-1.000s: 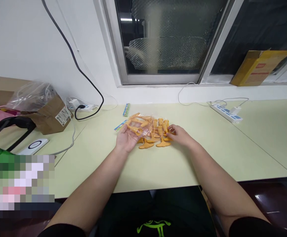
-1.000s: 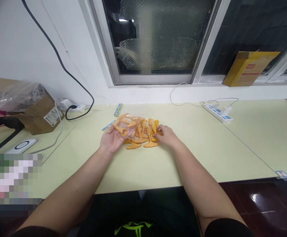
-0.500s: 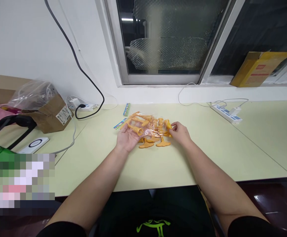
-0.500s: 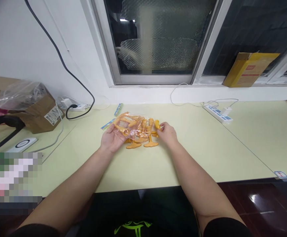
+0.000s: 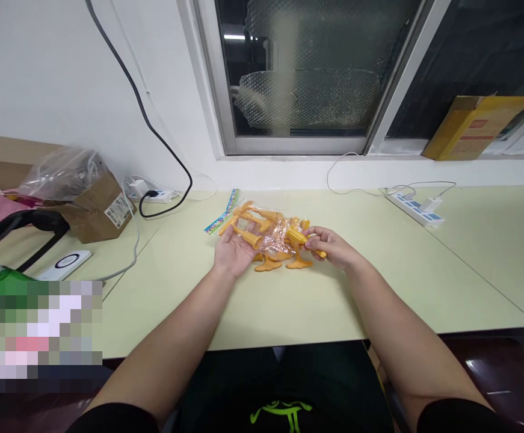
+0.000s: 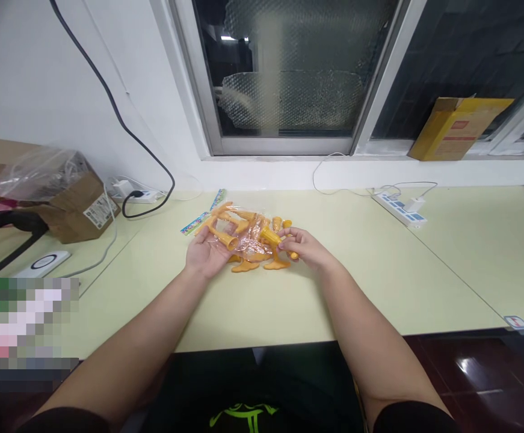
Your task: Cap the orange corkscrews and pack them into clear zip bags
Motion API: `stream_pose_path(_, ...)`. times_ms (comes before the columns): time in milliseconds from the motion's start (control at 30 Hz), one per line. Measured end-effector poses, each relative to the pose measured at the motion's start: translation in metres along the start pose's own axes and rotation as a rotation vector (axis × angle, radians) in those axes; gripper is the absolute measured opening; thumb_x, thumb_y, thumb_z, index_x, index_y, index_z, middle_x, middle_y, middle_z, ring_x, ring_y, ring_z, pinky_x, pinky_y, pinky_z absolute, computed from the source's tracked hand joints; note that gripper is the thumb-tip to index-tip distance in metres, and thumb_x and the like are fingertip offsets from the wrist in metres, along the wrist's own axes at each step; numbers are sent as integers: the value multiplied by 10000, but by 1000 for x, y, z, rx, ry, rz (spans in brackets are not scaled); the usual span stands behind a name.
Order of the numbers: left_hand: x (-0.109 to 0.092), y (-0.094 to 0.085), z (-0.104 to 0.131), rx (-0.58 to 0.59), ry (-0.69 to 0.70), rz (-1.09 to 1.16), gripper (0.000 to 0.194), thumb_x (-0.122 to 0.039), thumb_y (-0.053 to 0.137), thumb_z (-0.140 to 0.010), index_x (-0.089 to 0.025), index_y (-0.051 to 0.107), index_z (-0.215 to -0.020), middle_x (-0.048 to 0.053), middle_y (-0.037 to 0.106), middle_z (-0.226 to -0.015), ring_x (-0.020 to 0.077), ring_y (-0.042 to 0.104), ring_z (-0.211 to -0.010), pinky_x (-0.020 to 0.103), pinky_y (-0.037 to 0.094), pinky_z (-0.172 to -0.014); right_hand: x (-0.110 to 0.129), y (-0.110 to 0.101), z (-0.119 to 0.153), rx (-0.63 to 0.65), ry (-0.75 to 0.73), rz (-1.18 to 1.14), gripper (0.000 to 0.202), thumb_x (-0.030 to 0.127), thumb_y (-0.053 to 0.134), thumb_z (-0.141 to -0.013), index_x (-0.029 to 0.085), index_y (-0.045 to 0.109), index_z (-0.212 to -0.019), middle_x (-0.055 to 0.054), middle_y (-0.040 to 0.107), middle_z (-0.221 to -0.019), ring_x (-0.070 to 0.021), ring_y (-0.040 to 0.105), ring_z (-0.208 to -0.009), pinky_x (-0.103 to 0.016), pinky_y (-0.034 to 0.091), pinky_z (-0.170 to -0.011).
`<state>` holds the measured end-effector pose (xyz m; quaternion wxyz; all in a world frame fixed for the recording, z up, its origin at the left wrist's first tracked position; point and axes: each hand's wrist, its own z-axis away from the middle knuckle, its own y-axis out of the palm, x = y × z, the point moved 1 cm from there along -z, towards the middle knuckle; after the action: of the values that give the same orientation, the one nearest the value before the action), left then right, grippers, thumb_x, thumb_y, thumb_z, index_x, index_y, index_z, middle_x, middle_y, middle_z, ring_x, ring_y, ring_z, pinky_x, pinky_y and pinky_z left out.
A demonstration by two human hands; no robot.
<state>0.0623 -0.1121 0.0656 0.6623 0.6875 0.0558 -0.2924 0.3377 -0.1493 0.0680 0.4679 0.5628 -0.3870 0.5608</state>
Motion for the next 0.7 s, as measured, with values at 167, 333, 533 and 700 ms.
stream_pose_path(167,3,3,2,-14,-3,-48,470,-417,302,-1099,-280,579,-1454,102,772,-1175,282,751,-1085,526,592,-986,-9,6,-7,14,-41,22,463,451,870,-753,199,697,-1101,-49,792,-850,-120,603,-586,-238,442,-545)
stream_pose_path(333,11,5,5,12,-72,-55,454,-417,354,-1089,-245,607,-1423,107,775,-1200,286,758,-1064,519,563,-1024,-10,19,-6,99,-132,18,512,406,875,-779,226,712,-1230,-57,781,-1033,-205,734,-969,-332,578,-839)
stream_pose_path(533,24,5,6,43,-132,-70,479,-408,360,-1087,-154,612,-1407,144,778,-1193,297,748,-1107,503,539,-1066,-19,35,-13,-18,-219,56,515,473,892,-744,240,730,-1174,-58,729,-1163,-229,707,-1088,-390,588,-959)
stream_pose_path(700,30,5,6,67,-178,-74,502,-440,353,-1087,-166,604,-1425,148,760,-1258,312,720,-1190,524,520,-1093,-27,49,-19,-228,-101,-157,533,473,967,-590,252,643,-951,-3,727,-860,-219,730,-794,-357,619,-696)
